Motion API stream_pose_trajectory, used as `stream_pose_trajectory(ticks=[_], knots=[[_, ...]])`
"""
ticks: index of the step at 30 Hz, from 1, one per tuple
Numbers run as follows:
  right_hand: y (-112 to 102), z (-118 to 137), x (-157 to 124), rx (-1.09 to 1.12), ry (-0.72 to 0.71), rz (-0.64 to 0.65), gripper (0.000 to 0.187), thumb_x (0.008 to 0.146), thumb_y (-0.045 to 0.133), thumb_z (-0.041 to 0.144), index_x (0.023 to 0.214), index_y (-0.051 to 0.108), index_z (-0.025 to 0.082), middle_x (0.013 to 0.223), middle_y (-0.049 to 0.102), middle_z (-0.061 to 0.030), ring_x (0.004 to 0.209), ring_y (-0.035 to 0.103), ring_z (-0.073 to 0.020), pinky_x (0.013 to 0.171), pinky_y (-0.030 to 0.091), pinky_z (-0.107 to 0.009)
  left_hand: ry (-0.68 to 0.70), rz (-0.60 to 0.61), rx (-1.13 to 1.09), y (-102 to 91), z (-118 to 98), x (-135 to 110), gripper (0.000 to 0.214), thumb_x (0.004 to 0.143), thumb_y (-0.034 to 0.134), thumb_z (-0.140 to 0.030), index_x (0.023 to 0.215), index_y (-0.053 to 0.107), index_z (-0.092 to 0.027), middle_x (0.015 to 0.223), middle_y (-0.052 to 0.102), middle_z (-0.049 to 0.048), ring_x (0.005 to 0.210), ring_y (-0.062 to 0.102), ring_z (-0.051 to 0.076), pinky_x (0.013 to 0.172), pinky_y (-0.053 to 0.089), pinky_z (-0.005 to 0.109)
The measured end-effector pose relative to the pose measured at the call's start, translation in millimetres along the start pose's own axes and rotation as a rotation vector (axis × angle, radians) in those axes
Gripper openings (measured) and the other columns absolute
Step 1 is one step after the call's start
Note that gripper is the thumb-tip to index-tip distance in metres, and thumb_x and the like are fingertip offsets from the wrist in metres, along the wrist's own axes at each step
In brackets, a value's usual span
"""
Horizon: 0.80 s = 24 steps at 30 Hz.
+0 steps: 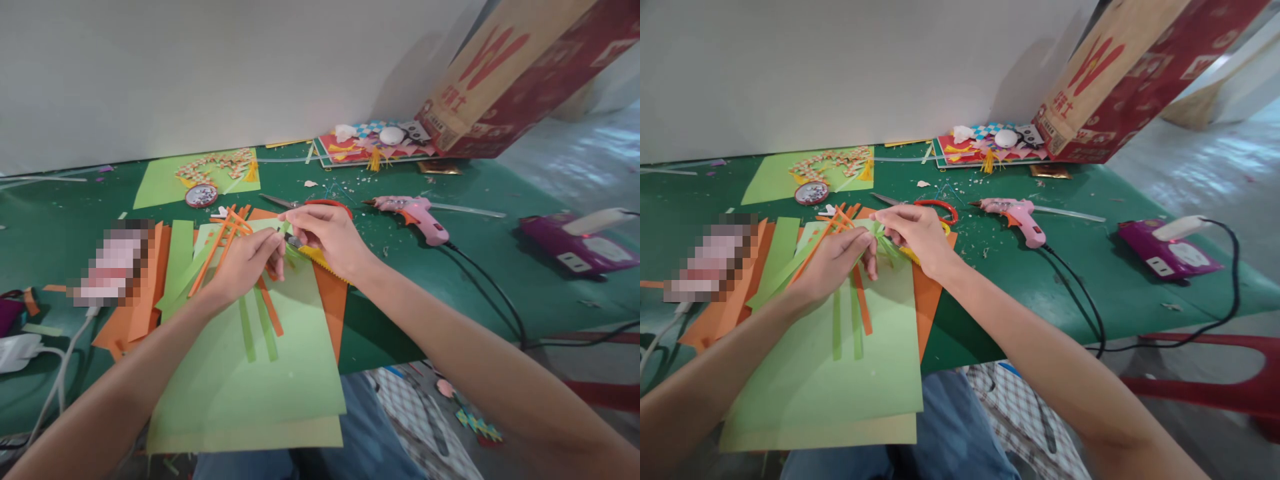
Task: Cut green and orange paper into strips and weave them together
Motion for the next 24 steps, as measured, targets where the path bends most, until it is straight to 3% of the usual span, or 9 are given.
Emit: stream_pose_trajectory(ticks=[24], knots=[[-0.5,0.0,-1.1,-0.01,-0.005,0.001,0.012,0.072,0.067,0.027,0.072,0.072,0.016,0.054,0.05,0.0045,0.049,0.04,-0.0055,0.047,0.029,-0.024,0.008,-0.003,0.004,0.2,0.2,0.3,0.029,0.095,0.035,-0.028,0.071,0.049,-0.02,0.052,0.061,-0.0026,0.049,0.06,0.012,0.059,0.05,0.022]])
Point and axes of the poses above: each hand's wrist, its own x-axis towards the middle knuckle, its own y-axis out of the palm, z = x × y, the point moved 10 cm from there along x, towards the middle knuckle
